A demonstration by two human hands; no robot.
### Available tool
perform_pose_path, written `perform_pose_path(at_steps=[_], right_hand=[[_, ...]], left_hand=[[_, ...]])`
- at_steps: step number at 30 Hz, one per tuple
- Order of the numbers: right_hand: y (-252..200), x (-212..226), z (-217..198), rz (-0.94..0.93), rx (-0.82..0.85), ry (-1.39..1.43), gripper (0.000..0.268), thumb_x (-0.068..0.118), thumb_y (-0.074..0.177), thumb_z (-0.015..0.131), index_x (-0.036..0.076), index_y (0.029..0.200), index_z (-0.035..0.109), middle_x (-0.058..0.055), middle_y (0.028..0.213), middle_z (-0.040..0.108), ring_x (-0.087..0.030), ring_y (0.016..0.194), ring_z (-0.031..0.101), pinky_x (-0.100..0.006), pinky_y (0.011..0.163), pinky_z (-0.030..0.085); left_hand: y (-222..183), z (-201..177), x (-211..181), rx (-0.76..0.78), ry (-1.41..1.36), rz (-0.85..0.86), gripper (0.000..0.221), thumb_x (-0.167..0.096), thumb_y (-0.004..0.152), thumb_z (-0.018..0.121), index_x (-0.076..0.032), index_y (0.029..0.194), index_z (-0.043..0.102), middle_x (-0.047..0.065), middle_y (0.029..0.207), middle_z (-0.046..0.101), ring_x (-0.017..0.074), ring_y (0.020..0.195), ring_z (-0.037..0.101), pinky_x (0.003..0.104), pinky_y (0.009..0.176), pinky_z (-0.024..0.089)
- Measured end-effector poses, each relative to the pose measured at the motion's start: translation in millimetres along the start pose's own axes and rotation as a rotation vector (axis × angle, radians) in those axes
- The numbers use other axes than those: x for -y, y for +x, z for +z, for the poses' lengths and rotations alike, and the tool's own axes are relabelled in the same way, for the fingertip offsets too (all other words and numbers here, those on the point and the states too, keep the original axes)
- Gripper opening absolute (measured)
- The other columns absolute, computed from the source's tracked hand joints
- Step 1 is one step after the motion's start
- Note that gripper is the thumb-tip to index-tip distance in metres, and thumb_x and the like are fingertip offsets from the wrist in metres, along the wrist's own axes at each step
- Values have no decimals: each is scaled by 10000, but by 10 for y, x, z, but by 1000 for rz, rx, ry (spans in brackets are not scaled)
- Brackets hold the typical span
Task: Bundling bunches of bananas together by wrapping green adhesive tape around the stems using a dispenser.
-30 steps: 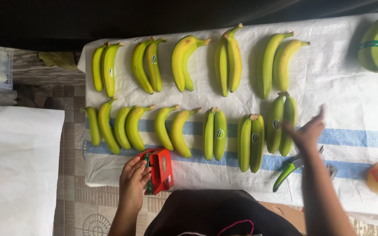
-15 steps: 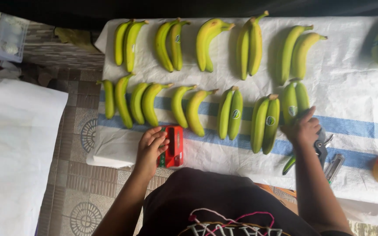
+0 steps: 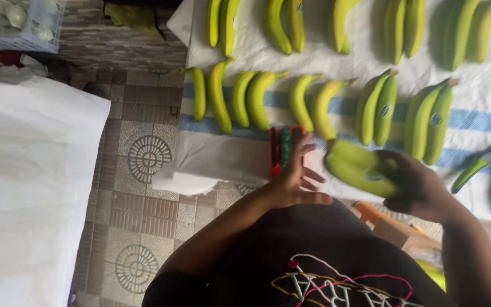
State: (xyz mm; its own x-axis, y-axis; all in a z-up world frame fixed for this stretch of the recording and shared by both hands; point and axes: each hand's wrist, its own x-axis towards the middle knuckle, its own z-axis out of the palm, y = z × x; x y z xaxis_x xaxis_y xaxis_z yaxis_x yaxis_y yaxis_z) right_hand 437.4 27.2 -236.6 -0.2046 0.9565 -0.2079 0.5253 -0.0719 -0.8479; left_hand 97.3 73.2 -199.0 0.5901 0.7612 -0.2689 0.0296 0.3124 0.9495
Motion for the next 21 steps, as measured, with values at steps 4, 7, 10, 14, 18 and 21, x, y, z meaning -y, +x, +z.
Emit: perform_pose_path(at_steps=[4, 7, 10, 14, 18, 21], right_hand=[[-105, 388, 718, -168, 265, -95, 1065, 138, 506, 898, 122, 1477, 461, -102, 1393, 615, -279, 1178, 661, -420, 945, 539], [-121, 490, 1126, -19, 409, -90, 1038, 98, 490, 831, 146, 1464, 474, -89, 1317, 651, -264, 1143, 673, -422, 952, 532], [-20, 736, 1400, -104, 352, 62, 938, -32, 429, 740, -46, 1354, 579, -326, 1157, 695, -581, 1007, 666, -668, 860, 511], [-49, 367, 1773, -7, 381, -32, 1034, 78, 442, 791, 101, 1443, 531, -264, 1228, 676, -559, 1053, 628, -666, 865, 491], [79, 520, 1749, 303, 361, -93, 980, 220, 586, 912, 239, 1485, 524, -157, 1346, 630, -409, 1226, 520, -555, 998, 399], [341, 84, 1933, 404, 168, -77, 657, 513, 807, 749, 351, 1424, 593, -90, 1271, 584, -336, 1177, 485, -537, 1005, 365]], left_hand=[[-365, -208, 298, 83, 113, 130, 1146, -336, 649, 888, -121, 1564, 233, 198, 1479, 481, 306, 1322, 554, 385, 1063, 545], [-743, -437, 619, 42, 314, 157, 919, -432, 631, 904, -228, 1421, 481, 17, 1459, 585, 198, 1260, 635, 305, 1022, 551], [-854, -443, 1454, -62, 444, -79, 1128, -609, 474, 927, -409, 1476, 450, -110, 1385, 638, 261, 1255, 594, 389, 1197, 192], [-966, -556, 1456, -99, 330, -2, 1081, -482, 499, 980, -204, 1420, 487, 36, 1294, 706, 282, 1206, 674, 431, 1117, 413], [-956, -631, 1476, -136, 108, -12, 928, -346, 519, 1015, -166, 1301, 549, 46, 1305, 703, 269, 1225, 660, 418, 1057, 482], [-947, -643, 1691, -193, -38, 1, 924, -296, 507, 1033, -144, 1279, 549, 60, 1295, 696, 241, 1218, 651, 397, 1053, 480]])
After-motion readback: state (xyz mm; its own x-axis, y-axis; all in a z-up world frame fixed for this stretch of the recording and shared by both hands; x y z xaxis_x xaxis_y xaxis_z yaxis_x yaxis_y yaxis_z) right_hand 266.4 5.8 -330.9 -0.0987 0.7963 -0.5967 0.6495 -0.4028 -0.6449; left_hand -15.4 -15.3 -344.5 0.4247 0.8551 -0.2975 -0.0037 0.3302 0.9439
